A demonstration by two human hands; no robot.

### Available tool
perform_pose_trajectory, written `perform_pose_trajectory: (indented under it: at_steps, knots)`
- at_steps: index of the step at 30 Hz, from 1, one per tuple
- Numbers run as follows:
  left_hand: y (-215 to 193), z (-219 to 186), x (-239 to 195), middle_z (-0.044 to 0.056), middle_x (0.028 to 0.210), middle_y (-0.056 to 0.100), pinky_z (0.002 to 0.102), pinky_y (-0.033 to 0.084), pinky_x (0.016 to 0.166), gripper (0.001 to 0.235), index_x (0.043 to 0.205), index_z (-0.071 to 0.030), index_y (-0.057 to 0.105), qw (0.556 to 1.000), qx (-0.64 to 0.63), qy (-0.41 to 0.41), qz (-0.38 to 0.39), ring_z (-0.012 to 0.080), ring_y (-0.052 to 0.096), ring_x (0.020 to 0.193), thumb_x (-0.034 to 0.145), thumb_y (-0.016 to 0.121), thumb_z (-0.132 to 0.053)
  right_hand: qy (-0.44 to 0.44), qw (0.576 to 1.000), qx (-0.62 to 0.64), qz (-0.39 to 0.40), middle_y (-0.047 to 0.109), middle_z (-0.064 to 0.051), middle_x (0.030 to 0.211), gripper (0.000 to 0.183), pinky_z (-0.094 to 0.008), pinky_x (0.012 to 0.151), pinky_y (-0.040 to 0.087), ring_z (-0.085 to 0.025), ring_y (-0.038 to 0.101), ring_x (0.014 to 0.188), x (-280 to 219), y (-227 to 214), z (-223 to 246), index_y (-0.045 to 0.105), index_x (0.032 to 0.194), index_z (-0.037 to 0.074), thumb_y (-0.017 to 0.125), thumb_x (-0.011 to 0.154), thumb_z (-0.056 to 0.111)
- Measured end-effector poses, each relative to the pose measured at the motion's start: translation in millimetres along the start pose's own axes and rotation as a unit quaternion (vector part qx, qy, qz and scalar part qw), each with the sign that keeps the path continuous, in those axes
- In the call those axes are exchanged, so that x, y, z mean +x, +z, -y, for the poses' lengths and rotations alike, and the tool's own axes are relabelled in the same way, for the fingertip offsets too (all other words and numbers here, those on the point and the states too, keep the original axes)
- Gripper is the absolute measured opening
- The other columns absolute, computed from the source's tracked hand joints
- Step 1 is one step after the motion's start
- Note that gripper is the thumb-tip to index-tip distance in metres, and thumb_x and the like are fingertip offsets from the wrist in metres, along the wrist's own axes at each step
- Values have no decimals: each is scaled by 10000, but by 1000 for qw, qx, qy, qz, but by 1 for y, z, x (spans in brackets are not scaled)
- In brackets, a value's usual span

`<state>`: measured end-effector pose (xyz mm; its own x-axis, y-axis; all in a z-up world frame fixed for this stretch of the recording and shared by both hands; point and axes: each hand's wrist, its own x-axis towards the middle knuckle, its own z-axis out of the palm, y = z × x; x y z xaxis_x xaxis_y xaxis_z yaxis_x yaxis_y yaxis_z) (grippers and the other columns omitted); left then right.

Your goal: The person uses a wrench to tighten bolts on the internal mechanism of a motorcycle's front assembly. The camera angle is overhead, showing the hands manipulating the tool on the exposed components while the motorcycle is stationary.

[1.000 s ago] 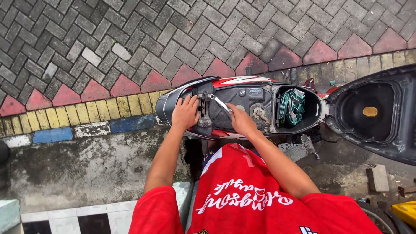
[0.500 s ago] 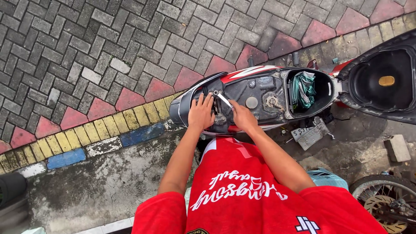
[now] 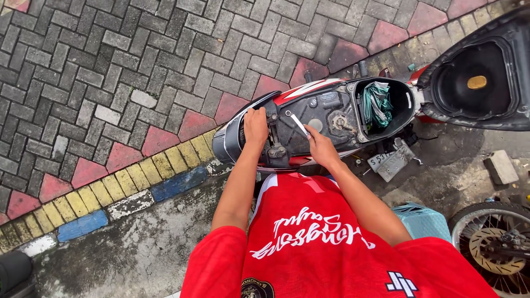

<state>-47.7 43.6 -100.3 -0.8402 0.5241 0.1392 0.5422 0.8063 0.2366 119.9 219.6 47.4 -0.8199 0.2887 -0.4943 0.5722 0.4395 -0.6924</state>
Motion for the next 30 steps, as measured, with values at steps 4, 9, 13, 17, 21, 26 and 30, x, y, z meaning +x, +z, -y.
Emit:
perform_pose_trajectory:
  at_steps: [4,9,13,17,21,26,30]
  knots:
    - [-5,3,-1,73,866,626,335,444,801,279,1055,-65,604,999,-16,37,26,218,537,953,834,738,39,8,1000,15,-13,602,-312,1375,463,-621,1085,454,-518,533,1302,-13,-17,2,488,1540,182,407,1084,173]
    - [2,15,-2,85,942,600,333,433,772,335,1097,-76,592,995,-10,95,16,219,516,948,826,763,24,15,1000,9,-3,587,-310,1394,457,-644,1107,431,-519,507,1327,-14,-30,3,472,1544,194,408,1091,196]
    - [5,12,-4,67,920,567,352,462,767,445,1054,-92,577,998,22,52,5,220,532,923,726,878,-109,11,1000,10,1,594,-302,1387,454,-638,1102,438,-508,509,1333,0,-30,-4,473,1543,202,400,1094,193]
    - [15,13,-6,79,881,579,342,438,744,305,1044,-80,586,998,9,64,-22,228,535,909,800,749,6,-6,1000,8,3,615,-323,1342,450,-629,1087,449,-520,544,1284,7,-26,-11,494,1525,206,425,1081,187]
    - [10,12,-9,74,953,597,337,446,773,362,1106,-92,577,996,-2,85,-5,233,538,971,802,739,17,-4,1000,9,7,639,-320,1307,439,-622,1062,470,-519,571,1251,-1,-27,-6,523,1505,210,432,1076,189]
    - [-64,-7,2,74,1108,565,333,457,856,369,1157,-78,587,995,-53,82,8,227,512,1078,827,730,6,-10,1000,10,17,633,-328,1309,449,-631,1041,478,-529,575,1242,11,-18,-24,496,1524,189,411,1084,181]
    - [-106,6,7,77,1135,583,401,460,881,338,1161,-90,605,995,-37,44,-85,268,543,1103,846,727,-113,-42,997,-39,55,653,-310,1295,442,-604,992,518,-510,617,1199,10,-18,-5,491,1521,170,402,1089,191]
